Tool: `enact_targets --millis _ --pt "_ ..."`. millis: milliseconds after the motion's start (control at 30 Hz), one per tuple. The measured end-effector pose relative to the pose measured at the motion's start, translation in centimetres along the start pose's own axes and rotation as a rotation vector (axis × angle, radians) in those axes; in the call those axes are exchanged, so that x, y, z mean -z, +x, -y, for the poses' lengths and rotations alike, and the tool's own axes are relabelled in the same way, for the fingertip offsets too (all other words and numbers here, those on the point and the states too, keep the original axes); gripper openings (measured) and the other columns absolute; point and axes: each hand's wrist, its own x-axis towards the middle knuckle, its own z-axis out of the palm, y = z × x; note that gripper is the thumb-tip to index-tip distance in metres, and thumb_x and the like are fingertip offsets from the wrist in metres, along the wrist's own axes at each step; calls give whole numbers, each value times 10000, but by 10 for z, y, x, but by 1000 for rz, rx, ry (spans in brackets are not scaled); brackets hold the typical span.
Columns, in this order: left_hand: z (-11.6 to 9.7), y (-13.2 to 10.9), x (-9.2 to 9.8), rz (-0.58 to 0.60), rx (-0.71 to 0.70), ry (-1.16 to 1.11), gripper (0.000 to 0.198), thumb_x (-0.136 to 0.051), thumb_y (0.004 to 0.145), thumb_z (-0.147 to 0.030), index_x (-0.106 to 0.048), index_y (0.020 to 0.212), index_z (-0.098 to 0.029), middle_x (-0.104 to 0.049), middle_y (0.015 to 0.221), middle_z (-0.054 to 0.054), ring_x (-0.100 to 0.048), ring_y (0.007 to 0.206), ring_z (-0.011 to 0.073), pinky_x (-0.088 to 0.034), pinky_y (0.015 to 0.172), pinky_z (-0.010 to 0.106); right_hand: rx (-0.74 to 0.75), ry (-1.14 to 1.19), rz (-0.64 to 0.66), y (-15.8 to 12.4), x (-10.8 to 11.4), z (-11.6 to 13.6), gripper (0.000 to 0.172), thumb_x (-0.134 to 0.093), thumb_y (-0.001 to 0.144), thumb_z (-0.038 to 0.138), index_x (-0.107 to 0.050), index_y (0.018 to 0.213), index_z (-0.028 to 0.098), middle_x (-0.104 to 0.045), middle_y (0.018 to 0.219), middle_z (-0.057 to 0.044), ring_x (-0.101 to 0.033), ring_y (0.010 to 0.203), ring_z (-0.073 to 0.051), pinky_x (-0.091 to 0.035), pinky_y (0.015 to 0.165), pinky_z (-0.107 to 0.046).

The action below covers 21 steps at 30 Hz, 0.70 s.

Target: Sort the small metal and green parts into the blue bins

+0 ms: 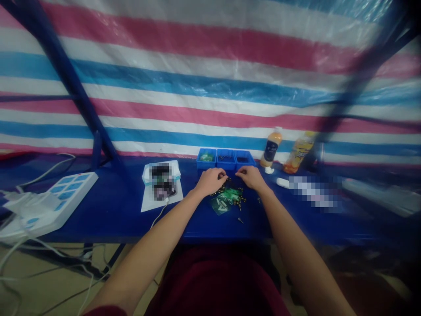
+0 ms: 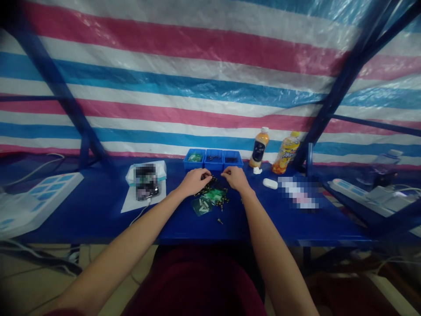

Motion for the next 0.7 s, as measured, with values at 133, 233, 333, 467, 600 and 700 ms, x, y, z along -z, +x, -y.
enact_targets --millis 133,233,333,467,600,700 --pt "0 0 -1 3 2 6 235 -531 912 -391 -700 980 -242 -726 928 28 -656 861 208 -480 763 323 57 52 -10 1 2 3 125 -672 819 216 -766 902 209 -764 903 -35 -685 861 -190 -475 804 -271" --pt "-1 0 0 3 4 9 235 -531 910 -386 -700 982 -239 -727 926 29 -655 863 208 -482 774 327 68 85 0 1 1 4 159 -670 817 194 -771 938 203 -768 937 -39 -688 884 -187 -479 829 -268" --pt "-1 0 0 8 15 8 243 -527 911 -386 -701 985 -233 -727 925 33 -655 859 205 -484 771 324 70 104 12 1 1 4 152 -666 814 194 -773 922 202 -768 933 -38 -686 878 -186 -476 820 -263" --pt "-2 0 1 12 13 12 251 -523 916 -396 -700 996 -236 -727 935 34 -658 874 211 -489 777 333 68 112 35 -1 2 6 150 -616 853 255 -756 865 201 -759 836 -26 -670 774 -171 -457 728 -248" --pt "-2 -1 1 15 15 14 246 -522 916 -388 -698 989 -233 -728 938 37 -659 874 215 -489 771 335 59 75 31 -4 4 12 362 -519 919 419 -677 691 186 -700 673 -25 -600 633 -160 -389 635 -251" --pt "-2 0 2 20 15 10 240 -525 915 -386 -696 985 -232 -728 926 35 -659 865 210 -487 771 328 44 48 0 -4 5 14 492 -452 938 503 -587 587 186 -621 580 -20 -541 598 -156 -343 607 -260"
